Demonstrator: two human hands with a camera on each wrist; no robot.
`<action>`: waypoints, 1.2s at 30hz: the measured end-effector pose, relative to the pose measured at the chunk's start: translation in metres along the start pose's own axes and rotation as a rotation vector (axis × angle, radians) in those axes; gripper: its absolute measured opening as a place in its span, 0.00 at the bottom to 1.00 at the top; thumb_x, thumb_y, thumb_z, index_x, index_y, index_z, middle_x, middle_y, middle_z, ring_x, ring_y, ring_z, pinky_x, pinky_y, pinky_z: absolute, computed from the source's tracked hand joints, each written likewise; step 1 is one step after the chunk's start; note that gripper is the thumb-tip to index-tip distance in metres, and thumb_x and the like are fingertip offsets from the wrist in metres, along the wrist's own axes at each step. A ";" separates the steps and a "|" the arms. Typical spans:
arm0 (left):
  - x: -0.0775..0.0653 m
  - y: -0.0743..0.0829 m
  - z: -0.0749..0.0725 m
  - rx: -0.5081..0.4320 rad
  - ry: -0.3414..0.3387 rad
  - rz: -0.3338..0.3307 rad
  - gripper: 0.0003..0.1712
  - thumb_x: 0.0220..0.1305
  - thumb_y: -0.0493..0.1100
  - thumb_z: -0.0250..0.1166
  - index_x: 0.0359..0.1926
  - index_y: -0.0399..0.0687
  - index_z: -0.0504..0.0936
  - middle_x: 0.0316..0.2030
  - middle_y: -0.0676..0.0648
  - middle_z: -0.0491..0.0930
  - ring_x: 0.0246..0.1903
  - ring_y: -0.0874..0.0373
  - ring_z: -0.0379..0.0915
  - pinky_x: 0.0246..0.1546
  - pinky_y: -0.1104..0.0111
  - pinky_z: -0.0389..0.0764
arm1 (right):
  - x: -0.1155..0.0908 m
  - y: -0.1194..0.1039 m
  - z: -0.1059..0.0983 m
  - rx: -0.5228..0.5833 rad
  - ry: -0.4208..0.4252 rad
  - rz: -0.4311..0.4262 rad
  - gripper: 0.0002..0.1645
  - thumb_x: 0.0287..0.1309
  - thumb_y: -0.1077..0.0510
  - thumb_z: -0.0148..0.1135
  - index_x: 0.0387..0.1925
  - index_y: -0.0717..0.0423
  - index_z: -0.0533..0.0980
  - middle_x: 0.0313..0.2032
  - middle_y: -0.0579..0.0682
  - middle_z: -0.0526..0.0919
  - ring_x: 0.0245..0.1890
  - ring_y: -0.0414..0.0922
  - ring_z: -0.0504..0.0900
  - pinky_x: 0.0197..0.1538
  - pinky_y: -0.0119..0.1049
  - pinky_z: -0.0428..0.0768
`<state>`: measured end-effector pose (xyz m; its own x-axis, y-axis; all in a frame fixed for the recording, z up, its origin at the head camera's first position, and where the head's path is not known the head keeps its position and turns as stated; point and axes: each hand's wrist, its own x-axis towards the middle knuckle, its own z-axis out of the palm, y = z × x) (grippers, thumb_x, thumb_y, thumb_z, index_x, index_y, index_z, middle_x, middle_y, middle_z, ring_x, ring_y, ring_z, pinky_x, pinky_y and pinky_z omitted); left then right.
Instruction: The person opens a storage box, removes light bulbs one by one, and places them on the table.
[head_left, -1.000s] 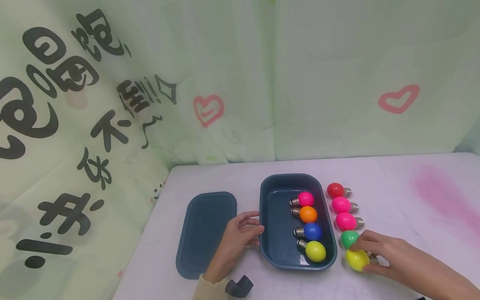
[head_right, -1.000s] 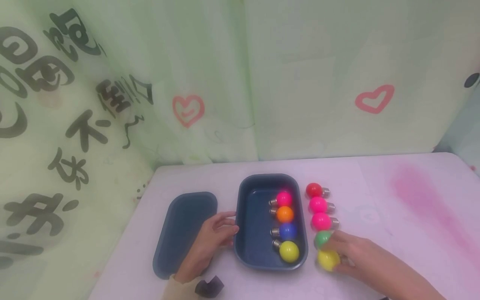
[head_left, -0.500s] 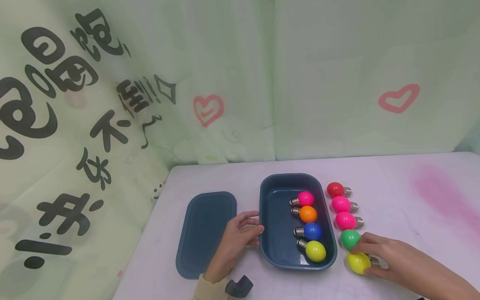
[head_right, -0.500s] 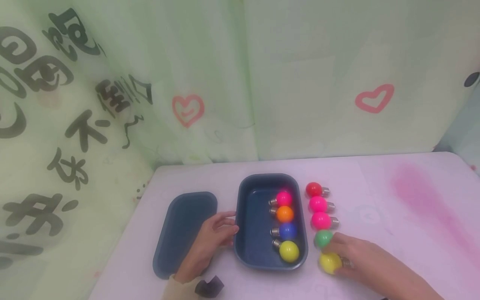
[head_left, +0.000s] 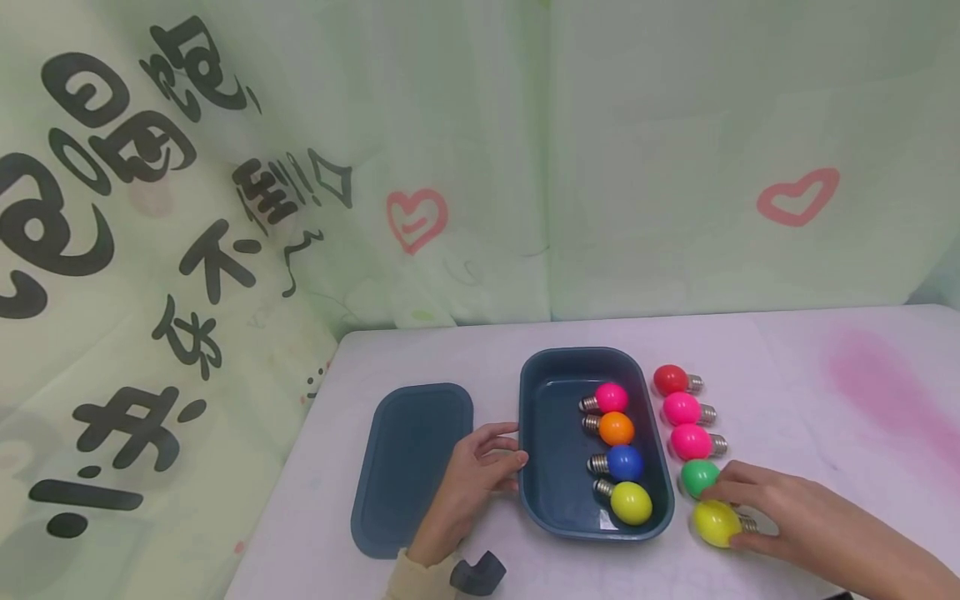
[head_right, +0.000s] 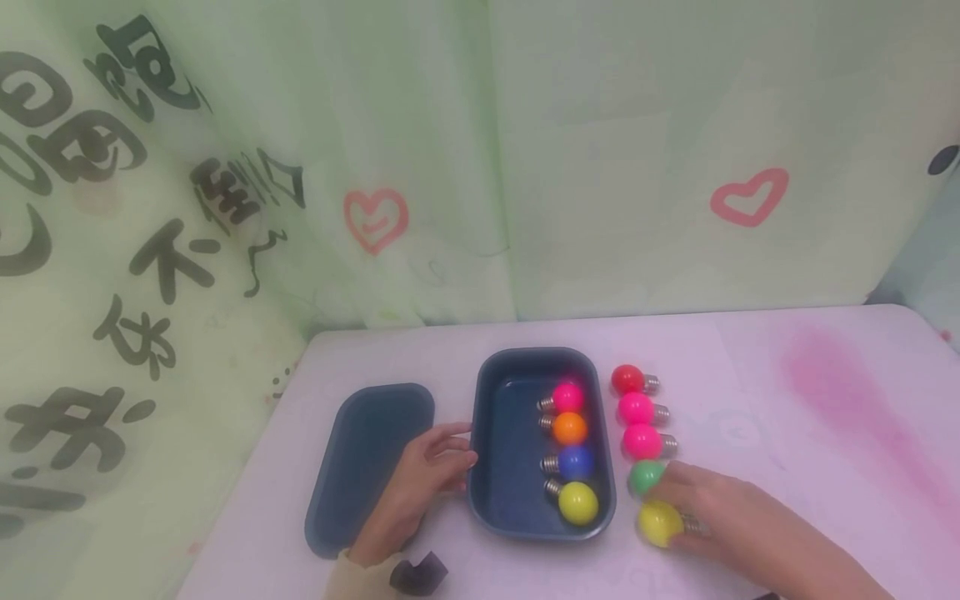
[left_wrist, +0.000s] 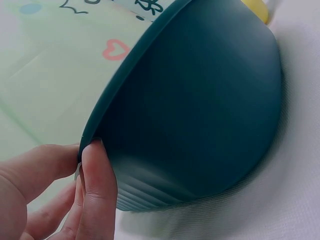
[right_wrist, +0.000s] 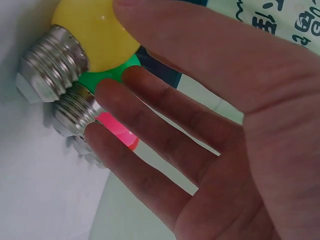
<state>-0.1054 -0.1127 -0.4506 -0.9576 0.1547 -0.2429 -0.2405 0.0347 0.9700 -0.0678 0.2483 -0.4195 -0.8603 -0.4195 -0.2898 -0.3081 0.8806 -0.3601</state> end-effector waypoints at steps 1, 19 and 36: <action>0.000 0.000 0.000 0.000 0.000 0.000 0.26 0.60 0.39 0.71 0.60 0.45 0.78 0.40 0.46 0.81 0.35 0.58 0.81 0.31 0.69 0.85 | 0.000 0.000 -0.001 -0.006 0.006 -0.006 0.28 0.37 0.43 0.80 0.44 0.41 0.83 0.44 0.40 0.80 0.43 0.45 0.81 0.42 0.44 0.86; 0.001 -0.001 0.000 0.006 0.005 0.001 0.27 0.59 0.39 0.72 0.60 0.45 0.78 0.41 0.46 0.82 0.35 0.58 0.81 0.31 0.69 0.85 | 0.006 -0.017 -0.026 -0.081 0.136 -0.099 0.31 0.41 0.45 0.80 0.50 0.46 0.82 0.53 0.56 0.82 0.51 0.58 0.82 0.43 0.50 0.86; 0.000 0.000 -0.001 -0.007 0.000 -0.013 0.27 0.59 0.40 0.72 0.60 0.45 0.78 0.41 0.46 0.82 0.35 0.59 0.81 0.32 0.69 0.85 | 0.030 -0.040 -0.052 -0.075 0.227 -0.259 0.28 0.45 0.52 0.80 0.50 0.48 0.82 0.51 0.47 0.81 0.49 0.50 0.82 0.44 0.43 0.86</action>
<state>-0.1058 -0.1136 -0.4507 -0.9545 0.1539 -0.2553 -0.2538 0.0297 0.9668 -0.1020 0.2117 -0.3678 -0.8153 -0.5790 0.0102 -0.5498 0.7685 -0.3273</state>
